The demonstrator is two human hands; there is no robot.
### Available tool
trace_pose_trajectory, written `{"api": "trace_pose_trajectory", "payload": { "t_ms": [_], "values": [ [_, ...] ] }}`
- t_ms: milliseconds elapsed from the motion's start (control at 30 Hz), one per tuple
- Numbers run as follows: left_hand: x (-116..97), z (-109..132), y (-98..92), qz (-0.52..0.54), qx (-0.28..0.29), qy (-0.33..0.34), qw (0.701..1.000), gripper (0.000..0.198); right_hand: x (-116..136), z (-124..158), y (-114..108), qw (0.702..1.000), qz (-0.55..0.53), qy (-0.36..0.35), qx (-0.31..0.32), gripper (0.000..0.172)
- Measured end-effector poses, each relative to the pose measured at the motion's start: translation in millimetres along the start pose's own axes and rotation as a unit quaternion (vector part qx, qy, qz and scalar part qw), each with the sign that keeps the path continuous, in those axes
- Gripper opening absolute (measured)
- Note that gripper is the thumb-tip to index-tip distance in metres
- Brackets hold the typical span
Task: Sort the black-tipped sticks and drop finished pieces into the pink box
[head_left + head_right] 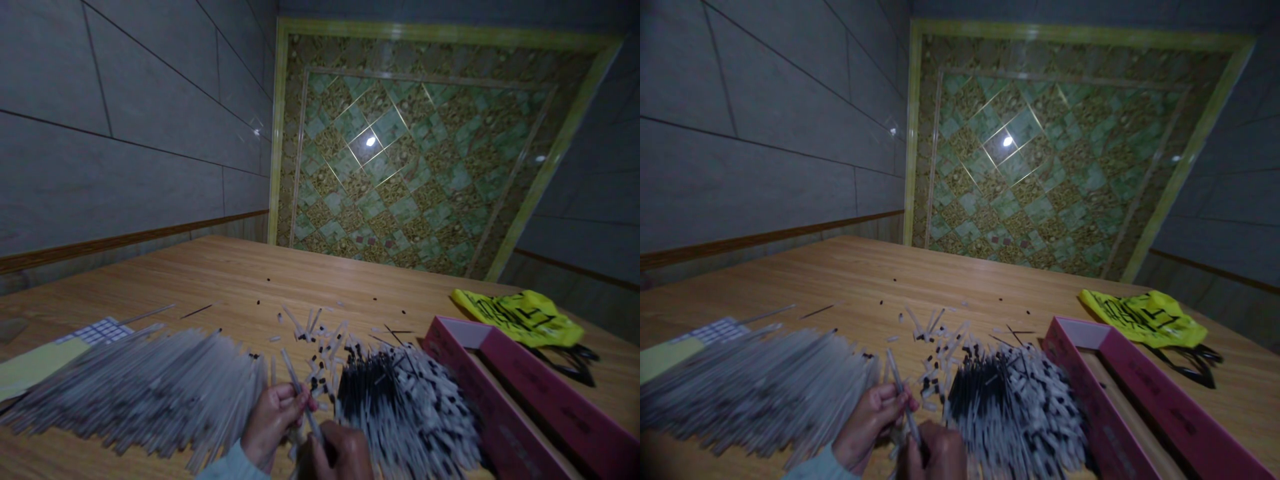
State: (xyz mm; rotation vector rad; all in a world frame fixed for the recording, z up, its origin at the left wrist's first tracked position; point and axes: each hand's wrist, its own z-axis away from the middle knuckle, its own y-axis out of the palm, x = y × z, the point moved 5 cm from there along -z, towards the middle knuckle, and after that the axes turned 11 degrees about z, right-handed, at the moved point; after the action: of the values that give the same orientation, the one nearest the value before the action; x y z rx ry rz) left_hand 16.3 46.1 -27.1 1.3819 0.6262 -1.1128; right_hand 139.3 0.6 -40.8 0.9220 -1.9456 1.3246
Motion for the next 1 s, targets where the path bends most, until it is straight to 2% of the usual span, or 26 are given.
{"api": "trace_pose_trajectory", "payload": {
  "t_ms": [67,100,133,200,267,333,433,500,600,700,767,833,900,933,1000],
  "values": [
    [-1,-1,-0.6,-0.011,0.012,0.009,1.0,0.038,0,2,3,0.998,-0.049,0.02,0.017,0.042],
    [-2,-1,-0.4,-0.007,0.023,0.016,1.0,0.037,0,2,7,0.991,-0.114,0.044,0.053,0.044],
    [-3,-2,0.0,0.003,0.035,0.024,0.999,0.036,-1,3,13,0.973,-0.191,0.075,0.106,0.049],
    [-6,-2,1.4,0.031,0.058,0.036,0.997,0.035,-1,5,25,0.909,-0.332,0.137,0.21,0.06],
    [-7,-1,3.5,0.053,0.075,0.039,0.995,0.036,0,5,29,0.858,-0.407,0.151,0.275,0.063],
    [-7,0,6.2,0.059,0.089,0.04,0.993,0.037,2,3,28,0.844,-0.427,0.117,0.303,0.058],
    [-7,3,8.1,0.052,0.096,0.035,0.993,0.038,4,2,25,0.847,-0.416,0.07,0.322,0.053],
    [-6,3,6.8,0.04,0.083,0.029,0.995,0.039,4,1,22,0.861,-0.396,0.071,0.312,0.052],
    [-5,2,4.3,0.011,0.06,0.028,0.998,0.04,5,-2,15,0.912,-0.32,0.065,0.251,0.053],
    [-4,0,3.2,-0.022,0.041,0.03,0.998,0.042,6,-3,7,0.966,-0.194,0.026,0.171,0.053],
    [-3,-1,2.3,-0.034,0.027,0.026,0.999,0.045,6,-3,2,0.991,-0.083,-0.013,0.103,0.051],
    [-2,-2,1.5,-0.036,0.015,0.026,0.999,0.047,8,0,-1,0.997,0.037,-0.059,0.031,0.046],
    [-3,-2,0.6,-0.038,0.006,0.033,0.999,0.047,11,2,-2,0.989,0.109,-0.091,-0.026,0.04],
    [-4,-2,0.6,-0.04,0.008,0.036,0.999,0.045,11,3,-2,0.989,0.111,-0.092,-0.041,0.038],
    [-7,-1,1.7,-0.026,0.026,0.042,0.998,0.041,9,2,-1,0.998,0.032,-0.053,-0.027,0.039]
  ]
}}
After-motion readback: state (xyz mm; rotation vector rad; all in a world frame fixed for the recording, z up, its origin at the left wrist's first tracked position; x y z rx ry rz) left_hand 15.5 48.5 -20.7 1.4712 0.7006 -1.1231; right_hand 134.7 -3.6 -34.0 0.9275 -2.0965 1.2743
